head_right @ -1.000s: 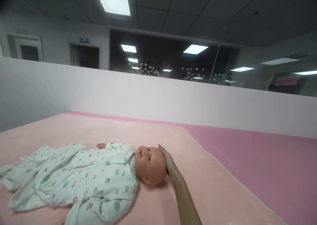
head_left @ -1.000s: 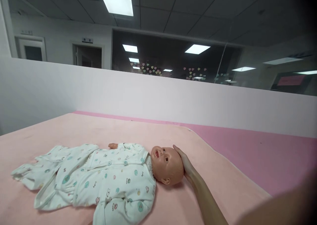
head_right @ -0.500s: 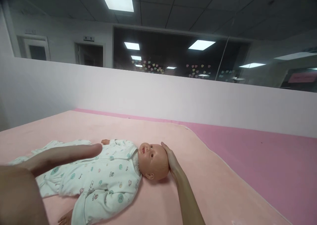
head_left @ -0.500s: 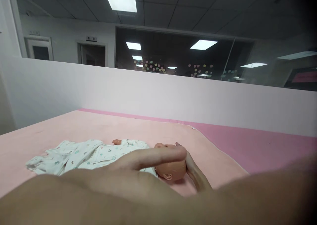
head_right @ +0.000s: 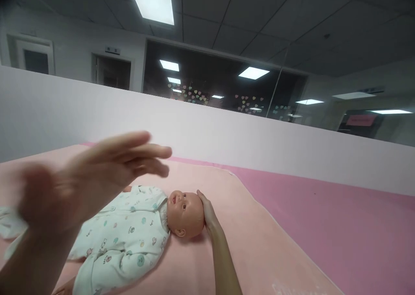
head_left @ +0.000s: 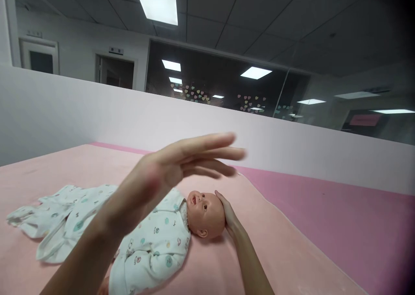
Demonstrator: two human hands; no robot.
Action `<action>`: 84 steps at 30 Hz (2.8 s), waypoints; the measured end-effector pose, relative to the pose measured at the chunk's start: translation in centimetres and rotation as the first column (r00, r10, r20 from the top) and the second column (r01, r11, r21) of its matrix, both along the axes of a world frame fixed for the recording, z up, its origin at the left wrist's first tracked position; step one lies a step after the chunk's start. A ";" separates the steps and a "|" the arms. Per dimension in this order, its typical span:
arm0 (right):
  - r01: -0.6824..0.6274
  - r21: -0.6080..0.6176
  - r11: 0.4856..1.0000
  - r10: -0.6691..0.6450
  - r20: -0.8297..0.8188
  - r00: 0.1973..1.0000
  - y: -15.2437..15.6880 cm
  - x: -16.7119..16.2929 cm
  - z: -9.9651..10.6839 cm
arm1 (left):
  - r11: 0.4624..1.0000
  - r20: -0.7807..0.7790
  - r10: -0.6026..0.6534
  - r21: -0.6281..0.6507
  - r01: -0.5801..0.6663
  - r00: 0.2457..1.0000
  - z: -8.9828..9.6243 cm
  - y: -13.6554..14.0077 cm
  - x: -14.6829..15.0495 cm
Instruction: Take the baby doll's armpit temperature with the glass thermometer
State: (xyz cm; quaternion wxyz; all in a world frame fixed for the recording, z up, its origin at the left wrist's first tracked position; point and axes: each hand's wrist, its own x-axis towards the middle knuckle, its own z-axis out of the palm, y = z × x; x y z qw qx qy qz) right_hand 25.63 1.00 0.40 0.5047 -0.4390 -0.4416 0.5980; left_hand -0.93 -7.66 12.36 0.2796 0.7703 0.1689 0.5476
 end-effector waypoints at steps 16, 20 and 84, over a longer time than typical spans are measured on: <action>0.252 0.101 0.962 -0.257 0.041 0.965 1.0 1.0 -0.6 | 0.932 -0.390 0.019 -0.327 -0.158 0.921 -10.2 9.2 1.4; 0.609 0.358 0.708 -0.667 0.056 0.743 0.7 1.7 0.3 | 0.868 -0.137 0.137 -0.461 -0.185 0.981 -10.7 10.5 1.1; 0.192 0.972 0.137 -0.871 0.026 0.490 -1.1 -10.8 0.9 | 0.560 0.724 -0.164 -0.490 0.667 0.670 -11.3 10.7 -0.6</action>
